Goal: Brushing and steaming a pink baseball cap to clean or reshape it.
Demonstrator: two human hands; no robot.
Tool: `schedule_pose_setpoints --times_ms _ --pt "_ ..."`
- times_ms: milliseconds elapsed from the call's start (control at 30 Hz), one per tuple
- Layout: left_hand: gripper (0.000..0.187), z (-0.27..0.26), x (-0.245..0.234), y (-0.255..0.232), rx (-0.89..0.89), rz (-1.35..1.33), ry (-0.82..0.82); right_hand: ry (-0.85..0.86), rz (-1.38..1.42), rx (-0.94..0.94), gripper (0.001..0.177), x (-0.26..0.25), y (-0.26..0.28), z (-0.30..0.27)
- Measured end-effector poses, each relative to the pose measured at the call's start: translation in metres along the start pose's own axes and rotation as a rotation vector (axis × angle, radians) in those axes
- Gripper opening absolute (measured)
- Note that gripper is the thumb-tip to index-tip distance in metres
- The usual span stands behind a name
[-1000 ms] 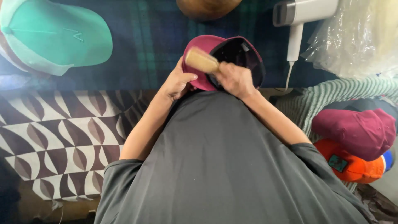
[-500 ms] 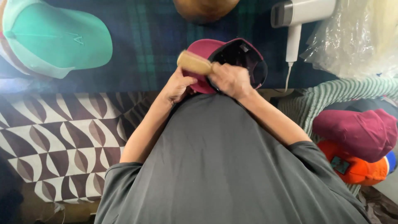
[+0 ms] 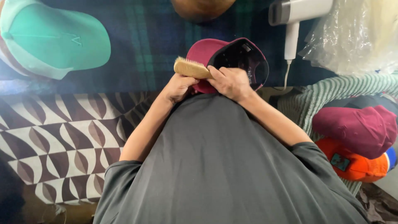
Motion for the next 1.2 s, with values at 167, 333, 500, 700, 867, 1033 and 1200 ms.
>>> schedule_pose_setpoints --times_ms 167,333,500,700,867,1033,1200 --pt "0.069 -0.053 0.049 -0.082 0.026 0.002 0.001 -0.041 -0.26 0.081 0.021 0.006 -0.046 -0.006" --pt "0.072 -0.032 0.053 -0.063 0.037 -0.03 0.064 -0.003 0.107 0.152 0.022 0.012 -0.041 -0.026" --pt "0.069 -0.033 0.046 -0.058 -0.01 0.005 0.007 -0.035 0.102 0.224 0.022 -0.002 -0.039 -0.028" --pt "0.078 -0.049 0.042 -0.069 -0.019 0.038 -0.058 -0.077 -0.059 0.417 0.024 -0.006 -0.087 -0.039" --pt "0.07 -0.037 0.046 -0.067 -0.028 0.038 -0.037 -0.046 0.027 0.305 0.021 0.011 -0.069 -0.037" --pt "0.043 -0.025 0.028 -0.058 0.0 -0.009 -0.203 -0.094 0.069 0.381 0.025 -0.009 -0.104 -0.06" --pt "0.036 -0.007 0.015 -0.072 0.001 -0.416 -0.296 0.098 0.197 0.197 0.028 0.015 -0.074 -0.02"
Point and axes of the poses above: each hand's wrist, its own z-axis towards the middle knuckle, its own x-axis out of the palm, y = z × x, the point moved 10 cm from there along z, towards the middle knuckle, and after that the axes turned 1 degree about -x, right-handed, at the moved point
